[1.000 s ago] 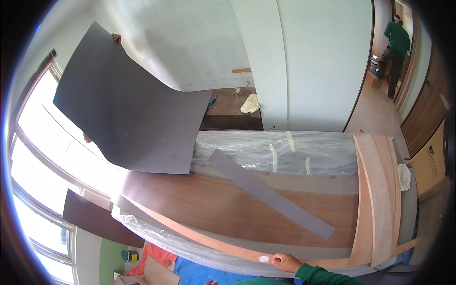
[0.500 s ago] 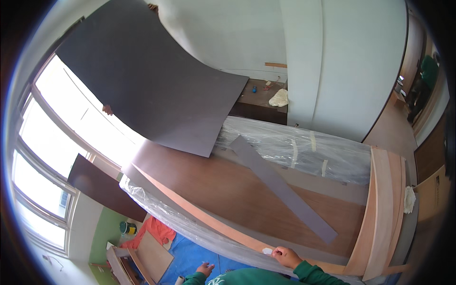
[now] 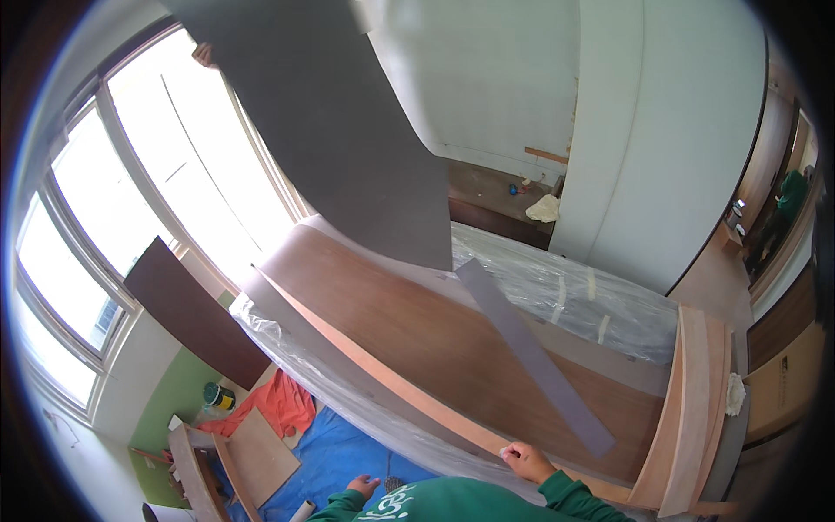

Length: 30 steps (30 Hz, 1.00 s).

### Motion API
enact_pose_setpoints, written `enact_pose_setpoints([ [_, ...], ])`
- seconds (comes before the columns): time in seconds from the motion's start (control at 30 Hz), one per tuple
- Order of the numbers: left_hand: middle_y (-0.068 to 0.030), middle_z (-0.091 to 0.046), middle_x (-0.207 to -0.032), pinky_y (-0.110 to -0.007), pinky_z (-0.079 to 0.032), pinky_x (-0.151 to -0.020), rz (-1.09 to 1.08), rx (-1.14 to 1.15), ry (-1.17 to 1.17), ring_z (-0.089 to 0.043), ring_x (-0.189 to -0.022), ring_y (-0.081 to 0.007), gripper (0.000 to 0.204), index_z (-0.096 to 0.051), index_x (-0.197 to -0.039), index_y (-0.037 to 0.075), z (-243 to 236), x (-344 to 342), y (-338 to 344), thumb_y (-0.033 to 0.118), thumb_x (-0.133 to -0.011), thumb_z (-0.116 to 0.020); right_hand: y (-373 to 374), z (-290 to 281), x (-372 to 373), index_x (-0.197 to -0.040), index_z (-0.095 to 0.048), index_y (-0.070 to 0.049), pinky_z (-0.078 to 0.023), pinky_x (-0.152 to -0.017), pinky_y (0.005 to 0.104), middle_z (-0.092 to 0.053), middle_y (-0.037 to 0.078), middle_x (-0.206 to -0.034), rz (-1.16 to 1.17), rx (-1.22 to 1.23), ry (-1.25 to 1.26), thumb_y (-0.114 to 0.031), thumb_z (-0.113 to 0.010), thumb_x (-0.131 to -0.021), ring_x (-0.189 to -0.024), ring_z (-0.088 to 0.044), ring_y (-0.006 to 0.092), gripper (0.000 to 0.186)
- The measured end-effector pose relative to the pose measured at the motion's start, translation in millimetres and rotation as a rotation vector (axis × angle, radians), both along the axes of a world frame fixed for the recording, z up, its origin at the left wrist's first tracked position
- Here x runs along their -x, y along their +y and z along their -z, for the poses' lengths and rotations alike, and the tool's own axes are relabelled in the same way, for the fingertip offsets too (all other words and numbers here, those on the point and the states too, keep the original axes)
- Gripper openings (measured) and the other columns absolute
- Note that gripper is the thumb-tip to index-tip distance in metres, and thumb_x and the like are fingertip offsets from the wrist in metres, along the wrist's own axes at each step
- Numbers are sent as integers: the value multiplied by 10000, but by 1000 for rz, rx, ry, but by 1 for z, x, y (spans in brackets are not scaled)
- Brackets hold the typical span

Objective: The person lifts and positions a large wooden panel against a wall with the help of a coworker. They align the panel, press it into place, and adjust its position multiple times to fit the wall surface.

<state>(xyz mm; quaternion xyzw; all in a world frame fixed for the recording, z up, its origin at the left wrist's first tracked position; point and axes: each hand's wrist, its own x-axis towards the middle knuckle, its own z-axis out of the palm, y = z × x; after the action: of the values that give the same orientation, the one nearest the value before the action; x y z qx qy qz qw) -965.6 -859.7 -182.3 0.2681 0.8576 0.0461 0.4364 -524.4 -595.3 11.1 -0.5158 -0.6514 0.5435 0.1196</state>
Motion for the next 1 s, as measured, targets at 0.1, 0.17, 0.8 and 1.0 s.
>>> enact_pose_setpoints([
  [0.1, -210, -690, -1311, -409, -519, -1039, 66, -69, 25, -673, -1204, -350, 888, -607, -1406, 15, -1, 28, -13, 711, -856, -660, -17, -10, 28, -1009, -715, -65, -539, -778, 382, -736, 139, -901, -17, -30, -61, -280, -669, -933, -835, -693, 273, 233],
  [0.17, -246, -652, -1351, -433, -483, -1082, 49, -88, -19, -618, -1270, -387, 821, -621, -1383, 9, -1, 51, -25, 660, -883, -652, -34, -18, 54, -991, -712, -64, -536, -764, 384, -727, 131, -877, -9, -108, -57, -269, -668, -928, -816, -683, 270, 219],
  [0.8, -250, -715, -1211, -453, -512, -1027, -257, 63, 18, -669, -1172, -399, 725, -729, -1206, -1, 40, 228, -232, 631, -853, -691, -144, -57, 245, -1039, -691, -8, -526, -783, 403, -693, 159, -891, -291, -254, -104, -278, -655, -920, -832, -662, 289, 297],
  [1.0, -164, -770, -1115, -398, -545, -950, -352, -6, -72, -731, -1059, -308, 717, -766, -1144, 38, 64, 214, -220, 658, -785, -766, -134, -56, 279, -1053, -695, -28, -533, -806, 407, -713, 162, -959, -391, -287, -154, -314, -641, -929, -881, -680, 310, 316],
])
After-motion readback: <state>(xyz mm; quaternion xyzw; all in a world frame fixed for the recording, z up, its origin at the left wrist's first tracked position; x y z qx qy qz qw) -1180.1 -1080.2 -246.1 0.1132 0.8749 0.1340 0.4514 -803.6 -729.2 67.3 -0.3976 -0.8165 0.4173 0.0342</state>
